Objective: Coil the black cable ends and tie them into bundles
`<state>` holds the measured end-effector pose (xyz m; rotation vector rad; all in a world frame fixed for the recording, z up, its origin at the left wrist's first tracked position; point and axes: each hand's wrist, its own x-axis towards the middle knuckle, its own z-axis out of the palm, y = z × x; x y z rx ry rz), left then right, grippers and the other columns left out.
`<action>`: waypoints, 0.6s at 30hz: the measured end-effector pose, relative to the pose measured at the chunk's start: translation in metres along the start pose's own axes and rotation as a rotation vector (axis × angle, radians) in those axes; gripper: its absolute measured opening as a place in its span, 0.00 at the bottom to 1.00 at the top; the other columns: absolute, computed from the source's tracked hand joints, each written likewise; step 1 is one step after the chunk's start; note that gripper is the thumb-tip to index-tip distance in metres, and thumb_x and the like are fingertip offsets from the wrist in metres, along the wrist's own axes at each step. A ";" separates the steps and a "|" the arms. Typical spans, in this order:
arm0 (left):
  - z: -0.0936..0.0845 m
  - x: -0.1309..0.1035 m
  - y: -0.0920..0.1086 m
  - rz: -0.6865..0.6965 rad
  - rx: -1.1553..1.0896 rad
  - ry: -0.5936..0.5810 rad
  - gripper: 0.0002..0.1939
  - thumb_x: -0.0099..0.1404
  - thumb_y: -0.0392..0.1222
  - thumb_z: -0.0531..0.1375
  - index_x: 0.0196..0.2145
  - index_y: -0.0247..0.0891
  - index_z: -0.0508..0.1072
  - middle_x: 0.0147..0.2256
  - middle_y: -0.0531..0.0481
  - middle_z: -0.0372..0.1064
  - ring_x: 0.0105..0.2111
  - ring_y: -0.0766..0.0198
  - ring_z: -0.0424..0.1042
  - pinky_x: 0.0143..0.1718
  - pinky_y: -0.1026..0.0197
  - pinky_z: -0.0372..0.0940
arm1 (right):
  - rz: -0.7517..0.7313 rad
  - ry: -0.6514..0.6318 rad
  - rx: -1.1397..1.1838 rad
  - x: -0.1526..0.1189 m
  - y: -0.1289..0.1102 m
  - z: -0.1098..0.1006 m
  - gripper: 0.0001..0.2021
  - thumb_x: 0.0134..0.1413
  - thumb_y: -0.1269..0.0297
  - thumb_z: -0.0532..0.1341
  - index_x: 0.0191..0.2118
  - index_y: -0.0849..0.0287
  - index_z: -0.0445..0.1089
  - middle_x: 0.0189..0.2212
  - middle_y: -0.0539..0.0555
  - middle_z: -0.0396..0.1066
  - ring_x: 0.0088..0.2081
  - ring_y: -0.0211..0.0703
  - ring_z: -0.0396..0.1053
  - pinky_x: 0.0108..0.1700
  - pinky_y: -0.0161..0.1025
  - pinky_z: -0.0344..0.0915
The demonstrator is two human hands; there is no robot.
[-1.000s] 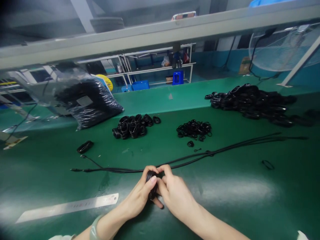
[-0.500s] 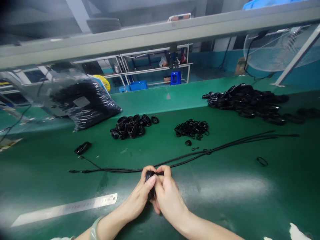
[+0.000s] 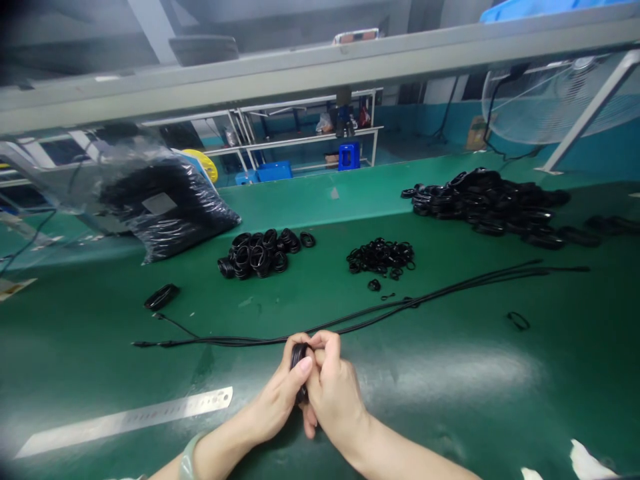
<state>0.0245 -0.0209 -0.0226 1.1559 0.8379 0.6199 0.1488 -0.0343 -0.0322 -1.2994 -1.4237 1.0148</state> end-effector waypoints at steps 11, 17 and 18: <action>-0.016 -0.001 0.015 -0.013 0.270 0.039 0.27 0.68 0.59 0.52 0.53 0.38 0.49 0.17 0.63 0.60 0.12 0.71 0.59 0.13 0.72 0.53 | -0.304 -0.170 -0.345 0.009 0.000 -0.023 0.17 0.63 0.69 0.51 0.56 0.61 0.58 0.28 0.53 0.78 0.31 0.44 0.78 0.33 0.36 0.70; -0.018 -0.008 0.029 -0.087 0.406 -0.026 0.40 0.62 0.46 0.63 0.63 0.32 0.45 0.32 0.51 0.67 0.23 0.69 0.63 0.22 0.66 0.57 | -0.675 -0.038 -0.620 0.018 0.015 -0.026 0.25 0.54 0.80 0.52 0.58 0.64 0.67 0.40 0.59 0.80 0.35 0.45 0.78 0.38 0.39 0.74; -0.016 -0.008 0.031 -0.069 0.401 -0.024 0.38 0.60 0.44 0.64 0.61 0.32 0.49 0.36 0.48 0.68 0.27 0.67 0.65 0.24 0.65 0.60 | -0.700 -0.024 -0.627 0.018 0.017 -0.025 0.24 0.55 0.80 0.52 0.57 0.65 0.68 0.39 0.60 0.80 0.35 0.45 0.78 0.38 0.39 0.74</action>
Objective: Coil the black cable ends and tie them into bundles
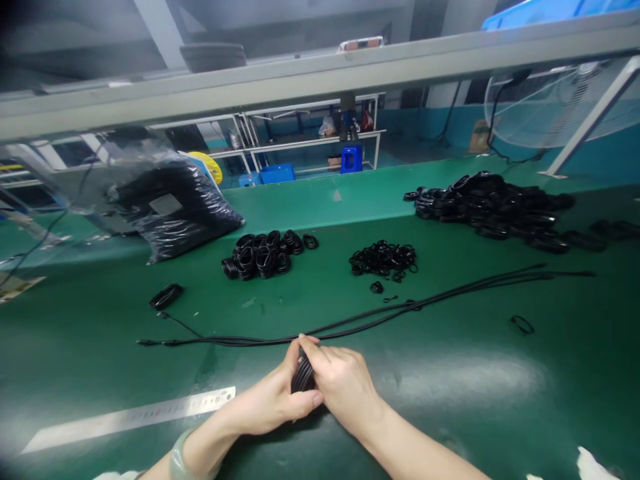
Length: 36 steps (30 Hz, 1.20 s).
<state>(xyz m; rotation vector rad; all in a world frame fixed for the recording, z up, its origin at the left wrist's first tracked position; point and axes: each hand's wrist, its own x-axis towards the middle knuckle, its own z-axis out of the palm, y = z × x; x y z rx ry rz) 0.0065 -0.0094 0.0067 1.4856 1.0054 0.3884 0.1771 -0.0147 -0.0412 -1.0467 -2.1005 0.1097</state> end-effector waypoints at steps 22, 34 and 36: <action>0.009 -0.002 0.013 0.017 -0.046 0.104 0.08 0.53 0.32 0.59 0.34 0.36 0.69 0.28 0.54 0.66 0.29 0.66 0.61 0.30 0.65 0.59 | -0.195 0.016 -0.430 0.007 -0.021 0.006 0.22 0.57 0.81 0.48 0.56 0.73 0.66 0.23 0.54 0.68 0.24 0.45 0.65 0.26 0.42 0.63; 0.004 0.006 -0.003 0.040 0.147 0.248 0.08 0.58 0.42 0.57 0.27 0.40 0.61 0.27 0.55 0.58 0.30 0.63 0.59 0.34 0.62 0.58 | 0.638 -0.200 -0.238 0.055 0.076 -0.093 0.14 0.61 0.66 0.58 0.52 0.54 0.72 0.44 0.55 0.75 0.43 0.45 0.73 0.45 0.38 0.64; 0.004 0.007 -0.004 0.056 0.144 0.232 0.09 0.59 0.44 0.57 0.28 0.40 0.60 0.27 0.56 0.57 0.30 0.64 0.58 0.35 0.62 0.57 | 0.806 -0.088 -0.343 0.060 0.121 -0.109 0.13 0.62 0.72 0.54 0.47 0.66 0.73 0.46 0.68 0.72 0.47 0.55 0.69 0.50 0.49 0.60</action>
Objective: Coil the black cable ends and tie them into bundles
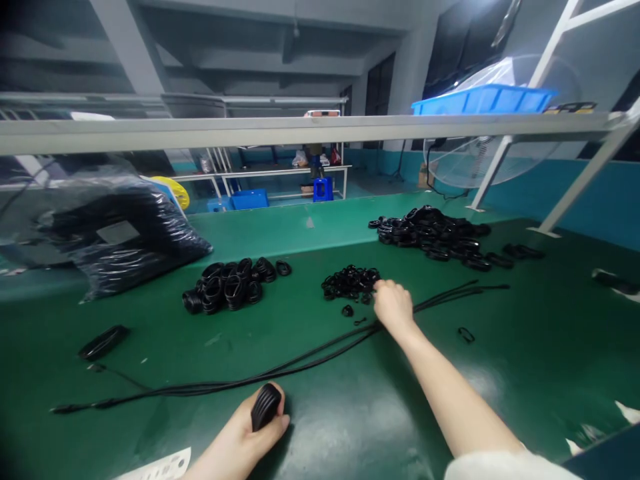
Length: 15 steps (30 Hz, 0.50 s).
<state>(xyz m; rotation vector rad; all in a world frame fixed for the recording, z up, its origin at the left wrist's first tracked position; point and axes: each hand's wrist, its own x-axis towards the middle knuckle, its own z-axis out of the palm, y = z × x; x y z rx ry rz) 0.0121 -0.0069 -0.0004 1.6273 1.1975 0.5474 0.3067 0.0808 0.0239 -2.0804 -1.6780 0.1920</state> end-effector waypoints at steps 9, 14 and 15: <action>0.000 0.007 -0.011 0.005 -0.146 0.241 0.19 0.62 0.57 0.60 0.41 0.38 0.70 0.29 0.54 0.61 0.32 0.62 0.61 0.37 0.61 0.57 | 0.015 -0.154 0.340 -0.025 -0.018 -0.002 0.10 0.61 0.59 0.57 0.38 0.58 0.73 0.39 0.55 0.72 0.41 0.46 0.68 0.45 0.40 0.61; 0.003 0.006 -0.005 0.036 -0.327 0.170 0.19 0.60 0.56 0.63 0.38 0.37 0.72 0.25 0.55 0.60 0.29 0.64 0.61 0.32 0.63 0.57 | 0.049 -0.786 1.131 -0.100 -0.085 0.015 0.19 0.49 0.47 0.67 0.30 0.60 0.69 0.27 0.48 0.66 0.31 0.39 0.61 0.38 0.36 0.58; 0.004 0.006 -0.004 0.036 -0.355 0.160 0.18 0.60 0.56 0.63 0.36 0.37 0.71 0.24 0.56 0.60 0.27 0.65 0.61 0.31 0.64 0.57 | 0.067 -0.821 1.175 -0.107 -0.091 0.019 0.21 0.47 0.46 0.69 0.29 0.60 0.68 0.26 0.48 0.65 0.31 0.38 0.60 0.38 0.36 0.57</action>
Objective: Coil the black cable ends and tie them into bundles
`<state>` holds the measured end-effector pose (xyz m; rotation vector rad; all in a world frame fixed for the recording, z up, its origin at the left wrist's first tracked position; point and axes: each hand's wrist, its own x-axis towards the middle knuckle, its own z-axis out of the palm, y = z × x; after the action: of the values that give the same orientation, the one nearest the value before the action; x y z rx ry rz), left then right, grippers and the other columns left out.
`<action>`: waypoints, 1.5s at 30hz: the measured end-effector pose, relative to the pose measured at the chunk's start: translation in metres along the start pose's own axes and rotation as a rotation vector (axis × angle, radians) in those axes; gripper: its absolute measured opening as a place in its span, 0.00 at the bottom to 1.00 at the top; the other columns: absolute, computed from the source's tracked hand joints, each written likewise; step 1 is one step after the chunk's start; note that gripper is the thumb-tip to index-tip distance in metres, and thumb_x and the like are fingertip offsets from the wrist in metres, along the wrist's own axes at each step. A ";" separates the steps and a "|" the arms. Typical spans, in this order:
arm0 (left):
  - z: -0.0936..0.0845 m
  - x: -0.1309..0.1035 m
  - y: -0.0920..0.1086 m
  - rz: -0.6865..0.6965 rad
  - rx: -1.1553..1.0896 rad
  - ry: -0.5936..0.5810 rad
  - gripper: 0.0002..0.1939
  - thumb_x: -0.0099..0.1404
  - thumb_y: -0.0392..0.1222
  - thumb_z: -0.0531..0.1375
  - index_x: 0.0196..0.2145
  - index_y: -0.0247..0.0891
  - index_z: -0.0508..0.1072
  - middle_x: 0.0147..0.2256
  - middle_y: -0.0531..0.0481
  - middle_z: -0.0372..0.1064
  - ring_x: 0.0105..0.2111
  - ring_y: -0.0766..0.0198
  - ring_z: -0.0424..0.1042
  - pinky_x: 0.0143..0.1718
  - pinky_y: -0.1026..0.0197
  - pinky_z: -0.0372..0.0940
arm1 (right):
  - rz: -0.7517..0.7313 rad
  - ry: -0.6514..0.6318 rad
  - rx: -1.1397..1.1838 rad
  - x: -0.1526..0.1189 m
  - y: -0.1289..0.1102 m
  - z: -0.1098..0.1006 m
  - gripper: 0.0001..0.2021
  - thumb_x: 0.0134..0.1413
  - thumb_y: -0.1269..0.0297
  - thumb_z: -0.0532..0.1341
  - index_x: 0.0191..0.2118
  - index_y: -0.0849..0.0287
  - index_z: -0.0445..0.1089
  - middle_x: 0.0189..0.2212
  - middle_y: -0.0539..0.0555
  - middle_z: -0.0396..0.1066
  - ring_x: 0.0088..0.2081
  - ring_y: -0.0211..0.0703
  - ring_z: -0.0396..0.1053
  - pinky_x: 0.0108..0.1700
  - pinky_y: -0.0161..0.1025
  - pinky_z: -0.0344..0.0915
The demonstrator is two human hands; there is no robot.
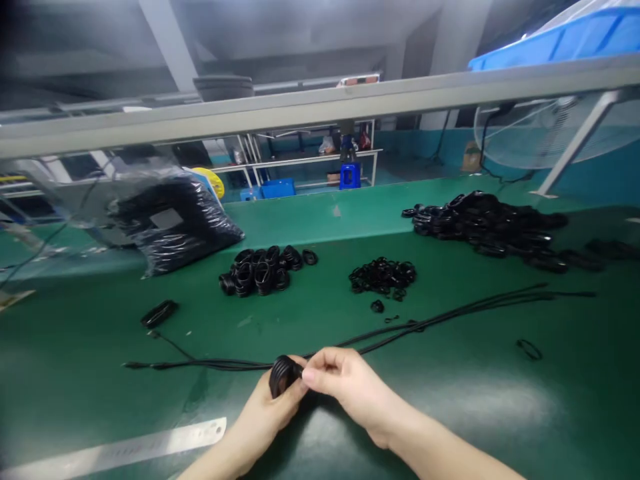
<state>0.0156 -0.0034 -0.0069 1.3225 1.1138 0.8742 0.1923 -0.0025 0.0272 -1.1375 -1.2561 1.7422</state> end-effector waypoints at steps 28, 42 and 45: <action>-0.006 0.005 0.002 -0.025 0.024 0.033 0.15 0.62 0.52 0.61 0.31 0.38 0.66 0.20 0.59 0.59 0.21 0.70 0.56 0.26 0.66 0.54 | 0.104 -0.273 -0.124 0.008 0.023 -0.009 0.11 0.63 0.56 0.54 0.39 0.59 0.65 0.27 0.49 0.74 0.11 0.27 0.56 0.13 0.28 0.45; -0.004 -0.009 0.003 0.024 0.455 -0.240 0.34 0.57 0.31 0.59 0.62 0.35 0.61 0.53 0.38 0.71 0.50 0.50 0.71 0.51 0.54 0.63 | -0.656 0.108 -1.251 -0.004 0.018 -0.001 0.20 0.42 0.65 0.74 0.43 0.55 0.72 0.33 0.52 0.75 0.33 0.46 0.70 0.38 0.41 0.59; -0.002 -0.011 0.001 0.043 0.352 -0.290 0.47 0.57 0.30 0.60 0.70 0.37 0.42 0.55 0.37 0.69 0.52 0.50 0.69 0.54 0.53 0.61 | -0.397 -0.012 -1.063 -0.004 0.017 -0.002 0.18 0.46 0.64 0.72 0.40 0.56 0.66 0.29 0.49 0.73 0.29 0.42 0.67 0.35 0.39 0.59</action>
<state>0.0110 -0.0131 -0.0041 1.7075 1.0404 0.5062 0.1945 -0.0103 0.0116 -1.2610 -2.3292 0.7274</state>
